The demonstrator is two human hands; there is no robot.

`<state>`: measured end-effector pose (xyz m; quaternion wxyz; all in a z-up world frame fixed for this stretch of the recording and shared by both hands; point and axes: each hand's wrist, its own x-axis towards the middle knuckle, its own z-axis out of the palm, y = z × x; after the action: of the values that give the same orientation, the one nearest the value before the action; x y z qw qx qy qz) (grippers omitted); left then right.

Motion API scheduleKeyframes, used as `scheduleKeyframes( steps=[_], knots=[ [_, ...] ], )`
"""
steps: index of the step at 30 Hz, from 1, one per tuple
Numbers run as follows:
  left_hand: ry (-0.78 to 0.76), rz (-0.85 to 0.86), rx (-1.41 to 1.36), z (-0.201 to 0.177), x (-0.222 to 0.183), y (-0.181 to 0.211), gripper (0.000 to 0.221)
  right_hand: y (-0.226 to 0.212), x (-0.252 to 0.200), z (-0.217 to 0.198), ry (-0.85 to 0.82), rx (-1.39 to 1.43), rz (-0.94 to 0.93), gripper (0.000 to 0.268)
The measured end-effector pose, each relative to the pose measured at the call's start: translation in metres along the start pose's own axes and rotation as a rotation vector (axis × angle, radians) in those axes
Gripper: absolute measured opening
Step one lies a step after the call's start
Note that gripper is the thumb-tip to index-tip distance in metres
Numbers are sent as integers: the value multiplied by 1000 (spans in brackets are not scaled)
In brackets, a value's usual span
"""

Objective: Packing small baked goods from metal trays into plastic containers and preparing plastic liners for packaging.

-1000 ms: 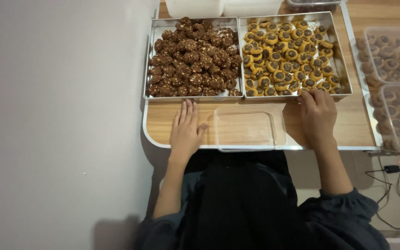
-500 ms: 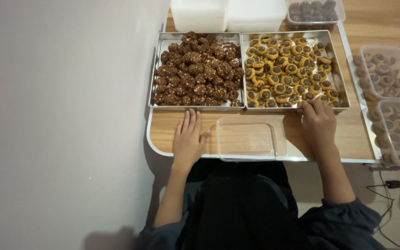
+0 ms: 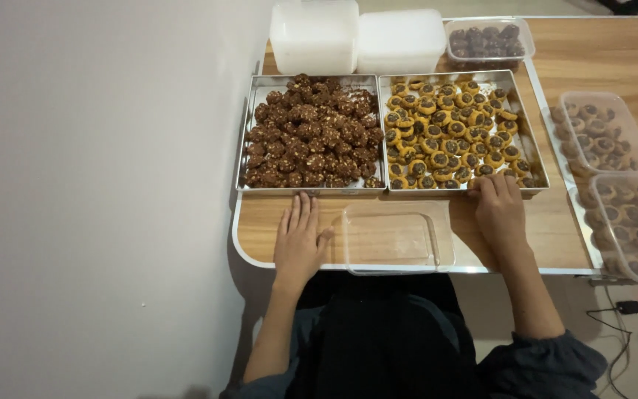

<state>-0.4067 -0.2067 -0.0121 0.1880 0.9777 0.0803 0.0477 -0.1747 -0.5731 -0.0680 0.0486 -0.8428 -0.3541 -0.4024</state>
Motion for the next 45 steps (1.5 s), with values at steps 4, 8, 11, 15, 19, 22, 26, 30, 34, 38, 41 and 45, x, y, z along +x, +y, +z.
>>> scheduleKeyframes(
  steps=[4,8,11,15,19,22,26,30,34,38,41,45],
  knots=[
    [6,9,-7,1,-1,0,75,1,-3,4,-6,4,28,19],
    [35,68,-35,9,-5,-5,78,0,-8,6,-16,18,52,18],
    [70,176,-232,11,-6,-1,76,1,-6,6,-6,22,36,20],
    [104,244,-438,8,-11,14,67,4,-9,12,4,15,30,21],
    [190,333,-428,6,-8,19,65,6,-6,15,-4,39,51,22],
    [207,367,-432,7,-8,16,72,6,-6,16,-2,47,63,22],
    [238,482,-433,20,-10,6,94,5,-3,13,4,59,70,23],
    [243,567,-430,20,-12,6,92,3,-2,6,1,80,83,24],
    [264,593,-416,31,-9,2,76,0,2,-3,14,134,95,22],
    [278,600,-482,31,-9,1,65,-14,12,-29,47,217,132,19],
    [289,595,-517,31,-11,-2,62,-25,11,-56,39,322,202,20],
    [274,584,-591,18,-14,5,66,-56,-15,-85,-40,496,358,23]
  ],
)
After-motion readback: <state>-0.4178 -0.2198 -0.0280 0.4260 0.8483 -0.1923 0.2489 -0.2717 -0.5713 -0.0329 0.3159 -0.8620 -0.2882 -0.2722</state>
